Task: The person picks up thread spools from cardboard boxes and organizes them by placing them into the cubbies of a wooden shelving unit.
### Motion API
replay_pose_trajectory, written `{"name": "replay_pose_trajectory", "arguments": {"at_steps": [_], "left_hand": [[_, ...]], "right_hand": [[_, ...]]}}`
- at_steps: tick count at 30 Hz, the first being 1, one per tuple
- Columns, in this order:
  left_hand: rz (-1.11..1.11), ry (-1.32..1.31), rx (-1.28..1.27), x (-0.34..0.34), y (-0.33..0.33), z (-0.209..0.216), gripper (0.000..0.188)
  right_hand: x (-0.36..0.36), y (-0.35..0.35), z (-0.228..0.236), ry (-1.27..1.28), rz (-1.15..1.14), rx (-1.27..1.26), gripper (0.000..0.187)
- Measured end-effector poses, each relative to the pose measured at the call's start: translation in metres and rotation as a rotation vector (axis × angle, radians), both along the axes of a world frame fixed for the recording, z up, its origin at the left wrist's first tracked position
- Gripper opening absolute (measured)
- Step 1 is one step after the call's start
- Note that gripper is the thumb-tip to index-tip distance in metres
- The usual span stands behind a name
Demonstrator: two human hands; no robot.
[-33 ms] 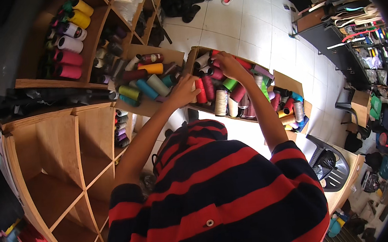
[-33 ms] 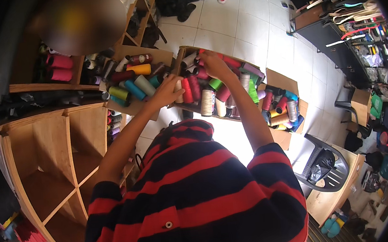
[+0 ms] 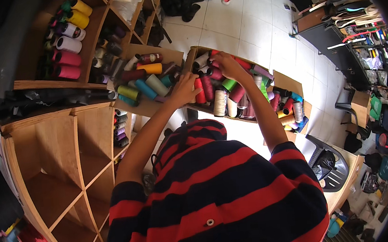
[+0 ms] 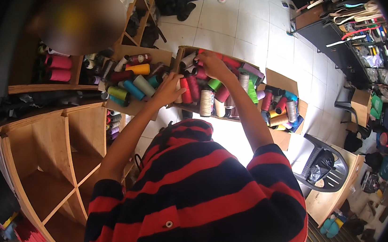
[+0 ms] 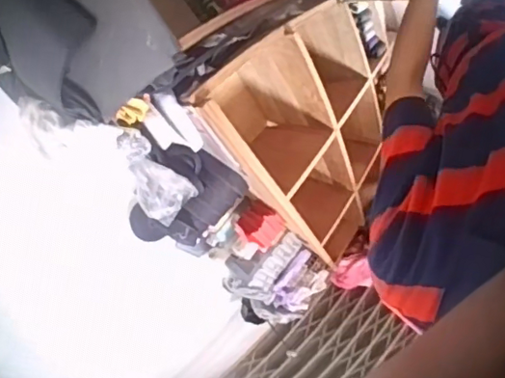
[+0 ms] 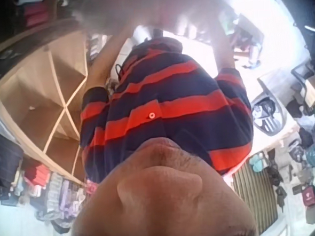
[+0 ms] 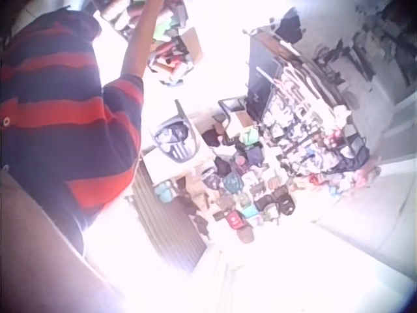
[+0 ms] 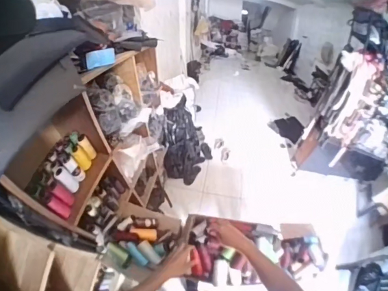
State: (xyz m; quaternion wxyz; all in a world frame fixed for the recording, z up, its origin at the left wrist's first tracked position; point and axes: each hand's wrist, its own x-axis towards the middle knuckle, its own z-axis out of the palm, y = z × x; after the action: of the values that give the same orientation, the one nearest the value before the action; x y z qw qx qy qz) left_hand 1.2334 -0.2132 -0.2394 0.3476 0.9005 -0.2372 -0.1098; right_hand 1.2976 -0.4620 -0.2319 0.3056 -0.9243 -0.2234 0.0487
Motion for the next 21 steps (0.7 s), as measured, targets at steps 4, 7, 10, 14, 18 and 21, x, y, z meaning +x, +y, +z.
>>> {"name": "replay_pose_trajectory", "arguments": {"at_steps": [4,7,10,14,18,21], "left_hand": [[0.040,0.016,0.129,0.008,-0.026,-0.012,0.062],[0.058,0.019,0.126,0.012,-0.030,-0.016,0.065],[0.090,0.070,0.117,0.014,-0.033,-0.016,0.061],[0.142,0.063,0.041,0.013,-0.038,-0.009,0.045],[0.154,0.235,-0.234,0.002,-0.031,-0.013,0.039],[0.210,0.291,-0.280,-0.008,-0.023,-0.018,0.038]], "right_hand": [[-0.007,-0.003,-0.008,0.017,0.072,0.011,0.030],[-0.012,-0.001,-0.004,0.010,0.124,-0.014,0.033],[-0.012,-0.002,-0.001,0.032,0.139,-0.055,0.040],[-0.015,-0.001,-0.002,0.029,0.101,-0.204,0.047],[-0.013,0.003,0.000,0.096,0.098,-0.241,0.050],[-0.013,0.013,0.006,0.174,0.088,-0.264,0.053]]}}
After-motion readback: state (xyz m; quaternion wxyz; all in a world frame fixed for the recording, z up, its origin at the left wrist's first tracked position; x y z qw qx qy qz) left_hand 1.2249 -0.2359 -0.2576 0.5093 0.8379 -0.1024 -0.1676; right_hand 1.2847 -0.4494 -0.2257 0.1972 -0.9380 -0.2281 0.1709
